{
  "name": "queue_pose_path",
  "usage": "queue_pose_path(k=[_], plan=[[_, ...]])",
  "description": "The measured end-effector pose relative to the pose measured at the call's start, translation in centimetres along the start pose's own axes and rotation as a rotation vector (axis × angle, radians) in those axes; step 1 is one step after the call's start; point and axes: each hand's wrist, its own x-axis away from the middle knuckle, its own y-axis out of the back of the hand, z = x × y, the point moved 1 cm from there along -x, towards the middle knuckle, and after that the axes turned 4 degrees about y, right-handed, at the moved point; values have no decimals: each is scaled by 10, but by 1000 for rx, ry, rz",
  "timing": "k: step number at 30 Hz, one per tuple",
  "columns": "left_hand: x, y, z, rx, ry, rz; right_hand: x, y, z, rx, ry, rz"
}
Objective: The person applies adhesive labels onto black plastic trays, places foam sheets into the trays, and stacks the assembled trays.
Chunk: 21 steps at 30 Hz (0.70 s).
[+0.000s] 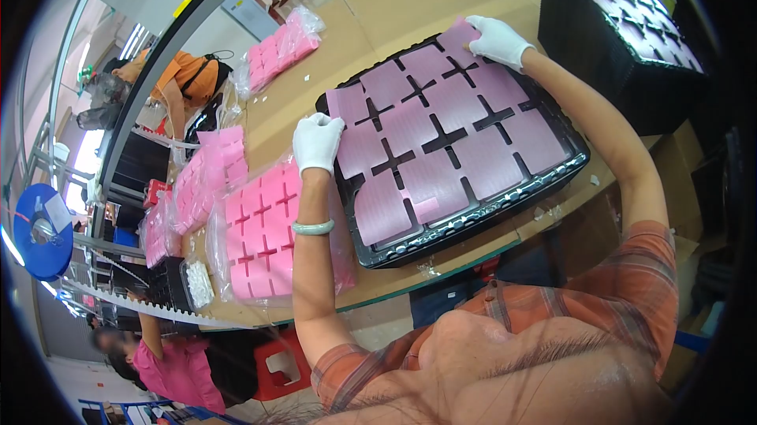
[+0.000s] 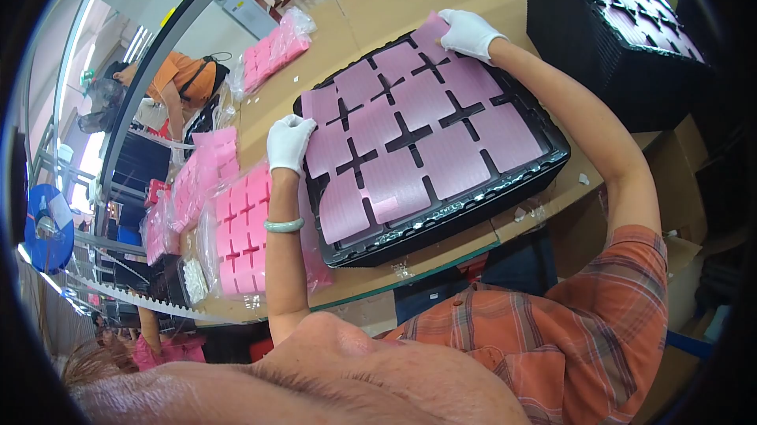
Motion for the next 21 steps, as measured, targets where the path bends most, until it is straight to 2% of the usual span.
queue_pose_path(k=[2,9,12,15,18,21], plan=[[6,4,-17,-37,43,6,-2,-1,-5,-76,-18,-42],[7,2,-20,-135,69,-41,6,9,10,29,-51,43],[9,20,-22,-26,28,-209,0,10,4,110,-31,-14],[7,48,-8,-25,-94,-356,2,27,8,234,-24,-108],[15,74,-26,-123,-119,-323,11,39,16,303,26,-275],[9,59,-27,-62,-319,-236,17,41,26,275,161,-240]])
